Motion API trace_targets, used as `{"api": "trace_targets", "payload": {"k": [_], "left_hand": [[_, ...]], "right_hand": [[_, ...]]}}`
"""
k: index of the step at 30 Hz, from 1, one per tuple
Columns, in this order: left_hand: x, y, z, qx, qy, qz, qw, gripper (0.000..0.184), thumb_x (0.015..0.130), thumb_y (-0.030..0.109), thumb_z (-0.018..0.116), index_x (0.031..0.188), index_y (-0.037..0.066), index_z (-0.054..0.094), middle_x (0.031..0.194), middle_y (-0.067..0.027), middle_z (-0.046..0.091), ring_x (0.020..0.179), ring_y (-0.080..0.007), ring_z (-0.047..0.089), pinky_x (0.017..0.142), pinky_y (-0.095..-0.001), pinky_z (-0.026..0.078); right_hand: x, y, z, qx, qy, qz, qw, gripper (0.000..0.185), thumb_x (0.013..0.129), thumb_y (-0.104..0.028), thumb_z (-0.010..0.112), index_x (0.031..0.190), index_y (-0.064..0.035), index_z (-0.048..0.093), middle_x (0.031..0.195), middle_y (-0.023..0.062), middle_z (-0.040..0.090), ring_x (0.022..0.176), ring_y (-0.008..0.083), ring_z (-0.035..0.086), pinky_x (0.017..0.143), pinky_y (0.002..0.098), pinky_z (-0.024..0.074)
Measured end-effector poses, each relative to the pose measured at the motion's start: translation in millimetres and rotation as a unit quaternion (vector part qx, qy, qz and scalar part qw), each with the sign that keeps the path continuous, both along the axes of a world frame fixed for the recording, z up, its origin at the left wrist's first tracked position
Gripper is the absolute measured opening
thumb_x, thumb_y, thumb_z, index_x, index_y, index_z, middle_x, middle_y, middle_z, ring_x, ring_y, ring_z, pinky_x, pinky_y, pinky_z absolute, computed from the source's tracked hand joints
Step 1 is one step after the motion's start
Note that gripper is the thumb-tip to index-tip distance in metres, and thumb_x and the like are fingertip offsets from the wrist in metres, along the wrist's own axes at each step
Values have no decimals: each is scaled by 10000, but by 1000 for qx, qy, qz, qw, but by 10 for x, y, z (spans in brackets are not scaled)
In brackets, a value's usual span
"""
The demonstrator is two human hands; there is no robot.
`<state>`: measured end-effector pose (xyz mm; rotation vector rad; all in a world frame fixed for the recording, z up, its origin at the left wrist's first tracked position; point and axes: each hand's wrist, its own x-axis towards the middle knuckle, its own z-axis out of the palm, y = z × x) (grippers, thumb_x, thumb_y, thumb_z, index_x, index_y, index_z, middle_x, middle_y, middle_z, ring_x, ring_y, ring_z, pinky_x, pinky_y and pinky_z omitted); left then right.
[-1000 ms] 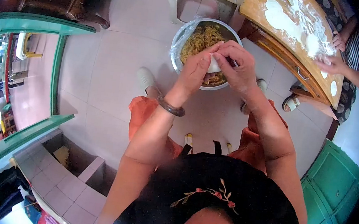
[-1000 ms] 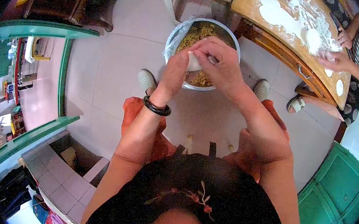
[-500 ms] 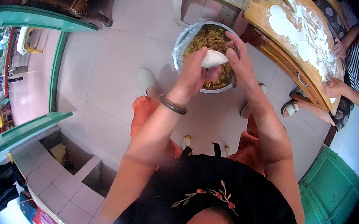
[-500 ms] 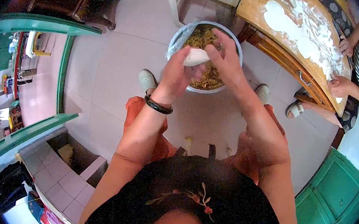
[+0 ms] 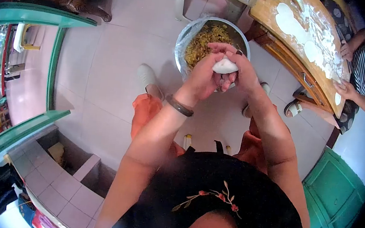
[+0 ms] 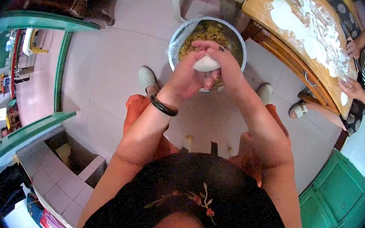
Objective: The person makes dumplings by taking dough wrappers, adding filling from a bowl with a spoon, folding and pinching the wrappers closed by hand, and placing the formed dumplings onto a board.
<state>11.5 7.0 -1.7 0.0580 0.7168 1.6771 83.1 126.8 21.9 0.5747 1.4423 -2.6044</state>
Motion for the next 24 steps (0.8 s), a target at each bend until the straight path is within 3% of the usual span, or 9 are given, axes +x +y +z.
{"api": "trace_targets", "payload": {"k": [9,15,19,22,24], "left_hand": [[93,16,74,-50,99,7,994,316,928,234,338,942,34,582,762,-66,586,580,-144,563,455,-241,453],[102,-57,165,-48,178,-8,983,315,920,206,346,934,8,591,786,-78,601,607,-148,587,434,-238,458],[18,-77,173,-47,213,-20,976,324,921,226,350,934,1,583,820,-107,618,641,-173,608,487,-263,493],[-94,-59,75,-36,226,-10,973,416,934,289,353,1113,-17,571,851,-126,633,685,-200,631,572,-298,522],[-156,-75,105,-11,221,2,975,486,936,317,355,1260,-23,477,864,-135,640,708,-216,640,614,-312,525]], "right_hand": [[30,-93,-141,147,103,-56,982,413,901,-216,365,1256,-45,488,1119,42,502,764,79,583,414,161,454],[103,-126,222,134,102,-11,986,415,907,-206,389,1286,-49,454,1127,46,484,765,81,581,432,168,489],[68,-77,42,167,131,-10,977,435,914,-247,410,1304,-59,447,1130,47,480,729,68,562,466,160,469],[49,-85,44,128,124,-55,982,468,917,-303,449,1320,-66,438,1125,38,469,729,58,524,508,169,429],[72,32,-69,87,148,-78,982,501,917,-344,474,1334,-71,428,1123,30,454,741,59,494,566,185,406]]}}
